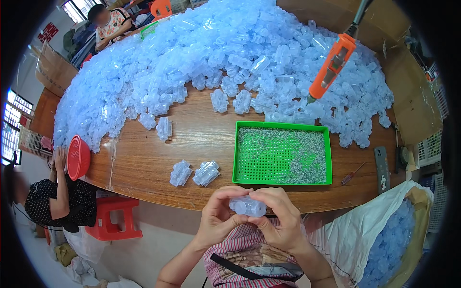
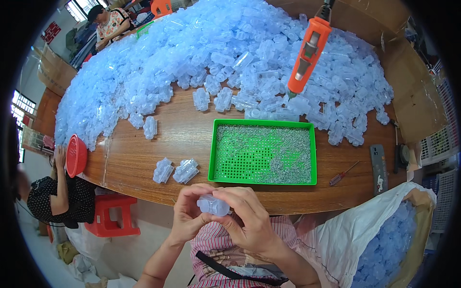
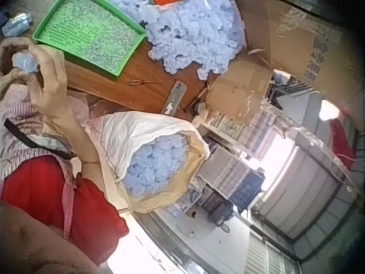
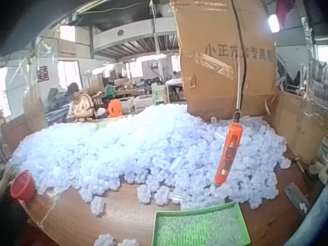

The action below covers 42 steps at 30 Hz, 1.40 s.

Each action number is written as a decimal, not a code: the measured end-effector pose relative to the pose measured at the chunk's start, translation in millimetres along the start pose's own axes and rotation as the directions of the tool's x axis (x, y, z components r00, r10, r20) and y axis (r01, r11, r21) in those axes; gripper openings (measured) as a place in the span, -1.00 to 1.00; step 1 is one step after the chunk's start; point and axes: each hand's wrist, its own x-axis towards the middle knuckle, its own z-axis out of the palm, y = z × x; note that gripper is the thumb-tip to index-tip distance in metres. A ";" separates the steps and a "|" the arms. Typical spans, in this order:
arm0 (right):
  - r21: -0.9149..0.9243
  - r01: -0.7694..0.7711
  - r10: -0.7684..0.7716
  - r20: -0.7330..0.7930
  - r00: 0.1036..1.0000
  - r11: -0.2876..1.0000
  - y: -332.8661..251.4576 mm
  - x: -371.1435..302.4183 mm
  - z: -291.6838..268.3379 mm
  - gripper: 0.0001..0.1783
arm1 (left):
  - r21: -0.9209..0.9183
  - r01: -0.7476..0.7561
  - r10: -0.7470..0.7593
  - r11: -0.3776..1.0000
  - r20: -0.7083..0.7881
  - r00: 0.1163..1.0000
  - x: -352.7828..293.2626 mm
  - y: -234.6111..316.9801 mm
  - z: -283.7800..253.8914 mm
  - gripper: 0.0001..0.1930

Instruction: The person picks up plastic components and metal pins by hand, fits the pins into the components, and drives them in using a power screwdriver. After setting the finished parts on the table, the person reaches into a large bag to retrieve more plastic components.

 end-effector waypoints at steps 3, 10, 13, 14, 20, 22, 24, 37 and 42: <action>0.150 -0.040 0.039 0.004 0.999 0.988 4.7 -5.1 -1.2 -0.59 | -0.013 0.037 -0.037 0.999 -0.031 0.999 -3.5 7.7 1.9 -0.41; 0.754 -0.319 0.445 0.040 0.895 0.574 19.2 -21.3 4.7 -0.56 | 0.121 0.091 -0.079 0.988 -0.100 0.992 -7.3 16.3 9.4 -0.43; 0.819 -0.340 0.508 0.070 0.859 0.462 20.4 -25.2 7.5 -0.49 | 0.135 0.180 -0.154 0.974 -0.183 0.971 -5.7 23.5 15.3 -0.61; 0.817 -0.347 0.512 0.076 0.856 0.459 18.5 -25.6 6.6 -0.49 | 0.093 0.221 -0.199 0.971 -0.207 0.958 -5.1 25.9 16.5 -0.61; 0.845 -0.384 0.465 0.188 0.865 0.373 8.2 -21.1 1.6 -0.41 | -0.025 0.316 -0.311 0.949 -0.256 0.915 -7.6 25.7 5.4 -0.69; 0.753 -0.447 0.471 0.207 0.857 0.482 10.0 -24.4 -0.1 -0.40 | -0.020 0.305 -0.300 0.952 -0.255 0.919 -8.7 25.5 4.2 -0.69; 0.745 -0.447 0.476 0.198 0.857 0.495 7.8 -23.8 1.4 -0.41 | -0.014 0.294 -0.288 0.956 -0.254 0.923 -9.5 25.6 3.9 -0.69; 0.755 -0.627 0.588 0.423 0.689 0.192 3.6 -23.0 2.2 -0.47 | 0.105 0.298 -0.250 0.949 -0.326 0.912 -12.2 26.3 -1.4 -0.79; 0.744 -0.655 0.604 0.465 0.647 0.128 6.1 -23.8 3.1 -0.48 | 0.122 0.281 -0.228 0.952 -0.330 0.916 -14.4 21.1 -3.6 -0.81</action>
